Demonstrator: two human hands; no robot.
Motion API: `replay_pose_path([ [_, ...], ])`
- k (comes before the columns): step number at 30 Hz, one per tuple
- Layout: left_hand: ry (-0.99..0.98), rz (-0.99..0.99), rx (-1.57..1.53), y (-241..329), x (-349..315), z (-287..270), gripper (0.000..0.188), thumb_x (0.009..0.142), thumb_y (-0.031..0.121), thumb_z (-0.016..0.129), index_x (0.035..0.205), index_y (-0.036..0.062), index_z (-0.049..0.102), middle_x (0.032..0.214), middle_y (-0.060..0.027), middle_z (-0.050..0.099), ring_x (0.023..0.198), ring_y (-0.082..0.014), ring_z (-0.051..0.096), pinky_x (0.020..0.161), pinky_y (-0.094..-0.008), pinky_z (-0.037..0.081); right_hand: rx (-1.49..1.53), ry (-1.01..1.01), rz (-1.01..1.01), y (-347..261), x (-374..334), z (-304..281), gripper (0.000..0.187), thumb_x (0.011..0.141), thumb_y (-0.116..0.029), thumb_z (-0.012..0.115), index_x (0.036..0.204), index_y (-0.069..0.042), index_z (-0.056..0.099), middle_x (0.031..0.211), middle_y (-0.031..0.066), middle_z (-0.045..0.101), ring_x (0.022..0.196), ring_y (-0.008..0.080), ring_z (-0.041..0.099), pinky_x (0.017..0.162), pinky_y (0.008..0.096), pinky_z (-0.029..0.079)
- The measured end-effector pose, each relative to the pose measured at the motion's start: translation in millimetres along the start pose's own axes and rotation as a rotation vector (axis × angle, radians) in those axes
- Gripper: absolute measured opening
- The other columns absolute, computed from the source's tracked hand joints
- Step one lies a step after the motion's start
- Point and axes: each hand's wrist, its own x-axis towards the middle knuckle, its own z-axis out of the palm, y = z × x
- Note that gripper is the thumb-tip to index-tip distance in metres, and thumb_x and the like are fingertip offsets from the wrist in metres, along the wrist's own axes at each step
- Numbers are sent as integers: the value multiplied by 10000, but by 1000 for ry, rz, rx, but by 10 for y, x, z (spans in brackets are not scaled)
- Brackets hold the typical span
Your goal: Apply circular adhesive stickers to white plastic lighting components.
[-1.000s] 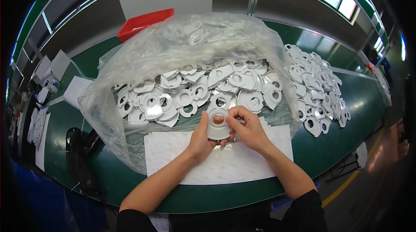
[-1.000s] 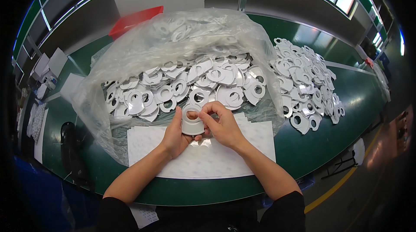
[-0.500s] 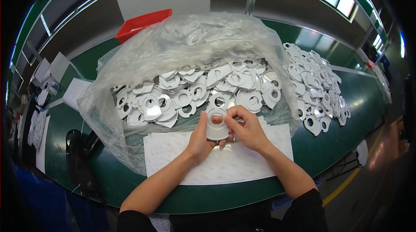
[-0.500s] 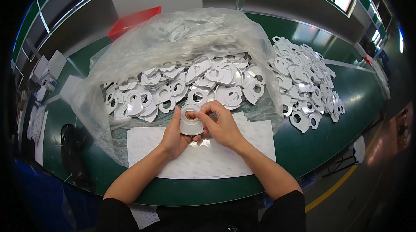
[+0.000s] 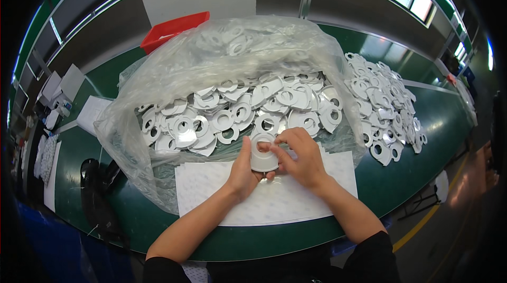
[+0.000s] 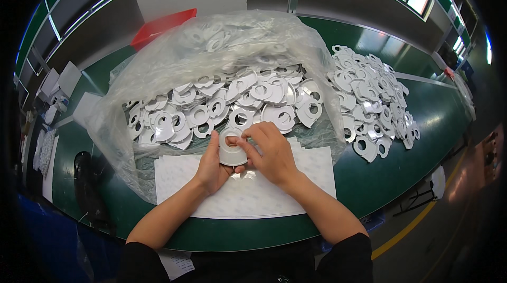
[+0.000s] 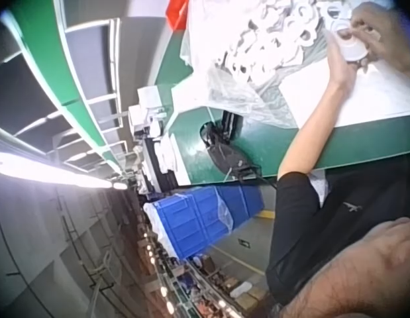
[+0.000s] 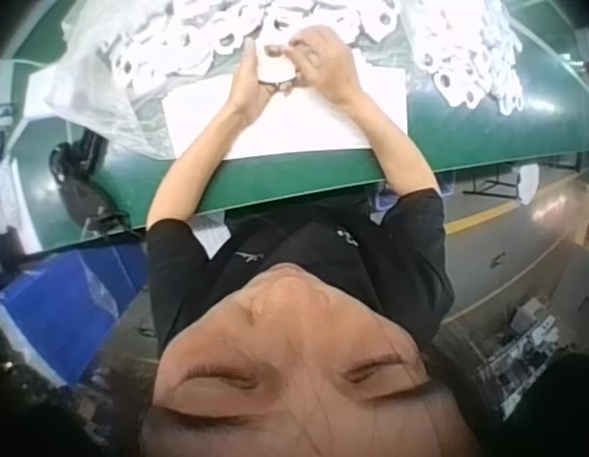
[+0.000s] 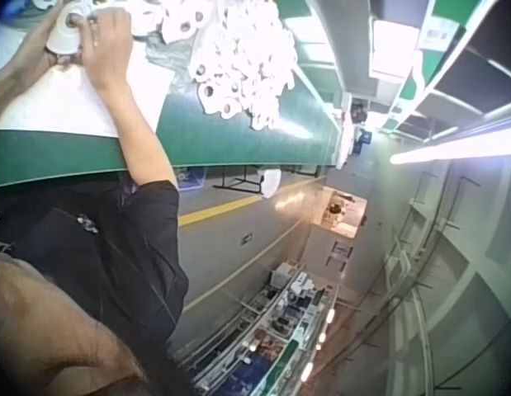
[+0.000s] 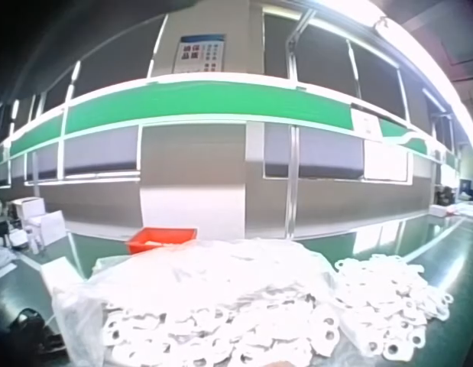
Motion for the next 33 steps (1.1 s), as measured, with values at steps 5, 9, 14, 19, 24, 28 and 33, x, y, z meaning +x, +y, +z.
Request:
replay_pose_path([
  [5,17,8,-59,-29,-1,-48,663,945,600,118,1069,86,517,909,-89,604,772,-171,587,565,-264,413,404,97,363,-72,-43,95,220,817,-87,645,1010,19,627,853,76,612,722,117,596,617,254,491],
  [9,-42,48,14,-32,0,-22,696,940,610,112,1101,67,518,893,-89,605,755,-175,590,571,-265,414,702,9,638,-102,-16,21,227,823,-67,618,1020,46,624,795,78,610,607,98,583,535,223,481],
  [14,-54,63,154,-57,-21,17,683,937,612,86,1045,86,506,916,-105,605,653,-143,516,580,-254,389,709,33,638,-72,-18,0,179,817,-64,607,940,66,612,731,75,594,526,90,566,438,221,457],
  [19,-73,97,233,-128,-13,-66,704,931,623,107,1067,57,504,866,-92,602,656,-140,548,530,-232,382,714,32,660,-128,-7,-30,131,813,-84,620,802,43,589,720,69,605,530,81,561,451,216,437],
  [24,-104,72,230,-145,-34,-59,706,937,611,119,1073,32,500,848,-95,603,663,-137,583,466,-216,374,593,34,652,-177,3,-36,175,807,-114,653,699,-4,571,658,27,596,525,58,522,477,206,405],
  [28,-98,52,297,-117,-61,9,714,936,610,106,1072,32,501,834,-100,609,622,-122,566,452,-218,360,189,45,557,-123,-58,3,344,741,-291,738,678,-34,518,557,18,537,459,127,525,395,276,389],
  [33,-158,37,360,-87,-53,-34,745,925,627,76,1061,32,504,793,-101,610,564,-120,548,444,-218,356,-188,6,409,-207,-27,-51,449,653,-433,757,686,-55,517,580,32,506,546,183,523,465,339,386],
])
